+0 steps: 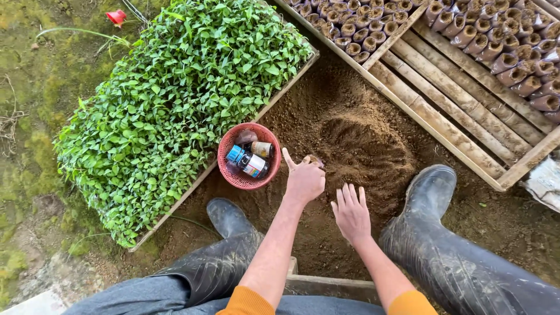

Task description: The person sits on a low stool and repeatedly scoops soil from a pile on the ground, packs it into small plastic seedling pots, and places the filled pots into a wooden tray. The person also reaches into a red basket to retrieve small containers during the process.

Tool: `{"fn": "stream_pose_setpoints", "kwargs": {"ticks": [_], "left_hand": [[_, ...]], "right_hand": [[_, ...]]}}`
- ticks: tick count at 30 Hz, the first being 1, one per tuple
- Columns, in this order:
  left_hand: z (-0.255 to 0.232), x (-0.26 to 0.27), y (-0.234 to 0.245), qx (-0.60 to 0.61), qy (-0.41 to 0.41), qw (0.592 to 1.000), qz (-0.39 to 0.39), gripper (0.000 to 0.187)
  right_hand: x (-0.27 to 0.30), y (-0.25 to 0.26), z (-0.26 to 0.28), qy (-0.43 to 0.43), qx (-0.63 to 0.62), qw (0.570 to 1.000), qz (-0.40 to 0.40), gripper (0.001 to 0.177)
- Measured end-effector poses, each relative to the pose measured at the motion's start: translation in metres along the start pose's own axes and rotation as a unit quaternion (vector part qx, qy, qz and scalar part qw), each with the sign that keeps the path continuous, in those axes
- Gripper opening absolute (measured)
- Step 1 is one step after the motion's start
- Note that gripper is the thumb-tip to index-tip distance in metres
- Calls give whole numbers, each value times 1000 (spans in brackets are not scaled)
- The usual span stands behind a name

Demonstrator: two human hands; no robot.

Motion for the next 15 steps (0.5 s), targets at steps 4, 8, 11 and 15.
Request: {"fn": "stream_pose_setpoints", "kwargs": {"ticks": [4, 8, 11, 15], "left_hand": [[-1, 4, -6, 1, -8, 1000, -1, 31], [-3, 6, -7, 3, -8, 1000, -12, 30], [-1, 9, -5, -12, -8, 1000, 3, 30], [-2, 12, 0, -22, -12, 999, 44, 32]], "right_hand": [[-29, -12, -8, -7, -23, 999, 21, 53], [-64, -27, -15, 3, -58, 997, 43, 52], [-85, -64, -28, 15, -89, 994, -55, 34], [-116, -8, -39, -23, -170, 976, -134, 42]]}}
Point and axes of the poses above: each hand's wrist, its own x-axis away from the middle knuckle, its own y-axis out of the back of the hand, z = x × y, the point moved 6 cm from there along -x, towards the middle knuckle, and after that the axes turned 15 degrees about -z, right-handed, at the moved point
